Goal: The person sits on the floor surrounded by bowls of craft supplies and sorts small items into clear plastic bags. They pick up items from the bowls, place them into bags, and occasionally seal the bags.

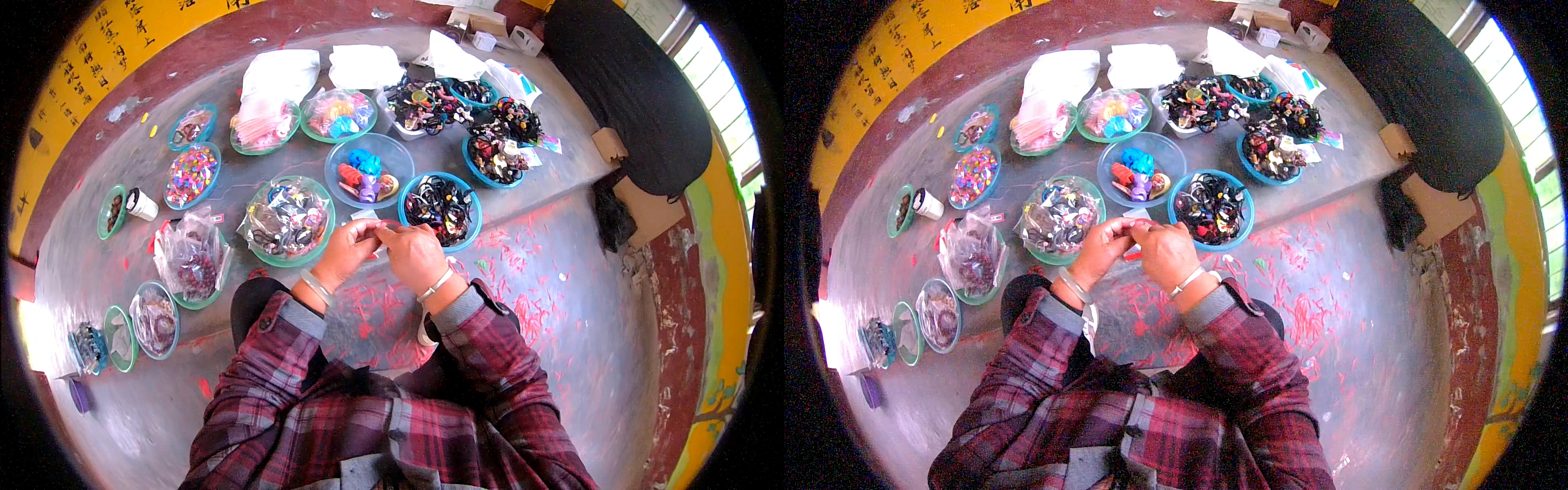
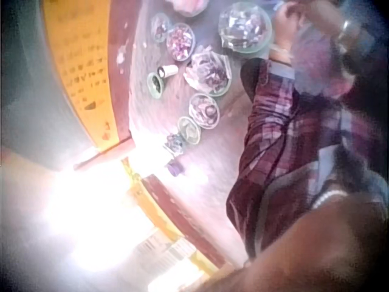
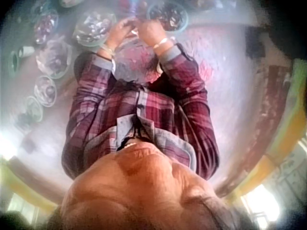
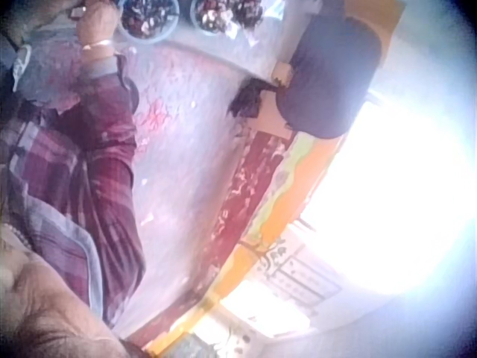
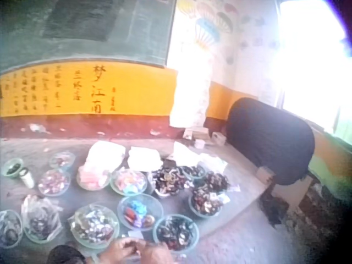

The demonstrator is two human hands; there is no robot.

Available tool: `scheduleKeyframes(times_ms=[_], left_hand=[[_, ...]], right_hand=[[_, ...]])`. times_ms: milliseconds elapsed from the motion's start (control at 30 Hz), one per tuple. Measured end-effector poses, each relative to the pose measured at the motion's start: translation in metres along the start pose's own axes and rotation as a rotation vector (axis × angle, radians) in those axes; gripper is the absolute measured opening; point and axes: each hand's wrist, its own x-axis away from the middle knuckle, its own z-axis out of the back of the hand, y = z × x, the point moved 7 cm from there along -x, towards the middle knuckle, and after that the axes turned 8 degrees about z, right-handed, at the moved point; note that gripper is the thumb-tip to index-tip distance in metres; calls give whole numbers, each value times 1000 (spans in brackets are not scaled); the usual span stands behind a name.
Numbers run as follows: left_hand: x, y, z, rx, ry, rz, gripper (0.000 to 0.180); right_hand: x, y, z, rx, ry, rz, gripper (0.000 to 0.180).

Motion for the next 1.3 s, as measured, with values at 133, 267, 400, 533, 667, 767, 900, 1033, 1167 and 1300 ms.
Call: scheduleKeyframes(times_ms=[133,267,400,533,667,767,900,1033,1167,1300], left_hand=[[0,5,2,56,34,-10,18],[-1,3,5,233,54,29,20],[-1,-5,12,238,142,61,20],[-2,-8,14,218,186,54,18],[-3,-13,16,220,154,71,19],[1,-6,16,211,190,81,18],[3,13,17,165,165,91,13],[-3,21,29,142,106,28,13],[-5,15,21,142,117,106,13],[-12,-12,24,187,123,114,14]], right_hand=[[-5,-10,6,5,53,68,32],[-7,-28,12,86,114,165,43],[-6,-34,4,117,50,209,49],[-4,-37,-1,144,72,246,48],[-3,-38,1,87,116,244,46],[-6,-29,11,-82,104,220,44],[-11,47,42,-252,416,-26,25],[3,152,14,-154,251,-419,15],[32,218,-66,59,-151,-357,15],[42,227,-106,96,-372,-336,16]])
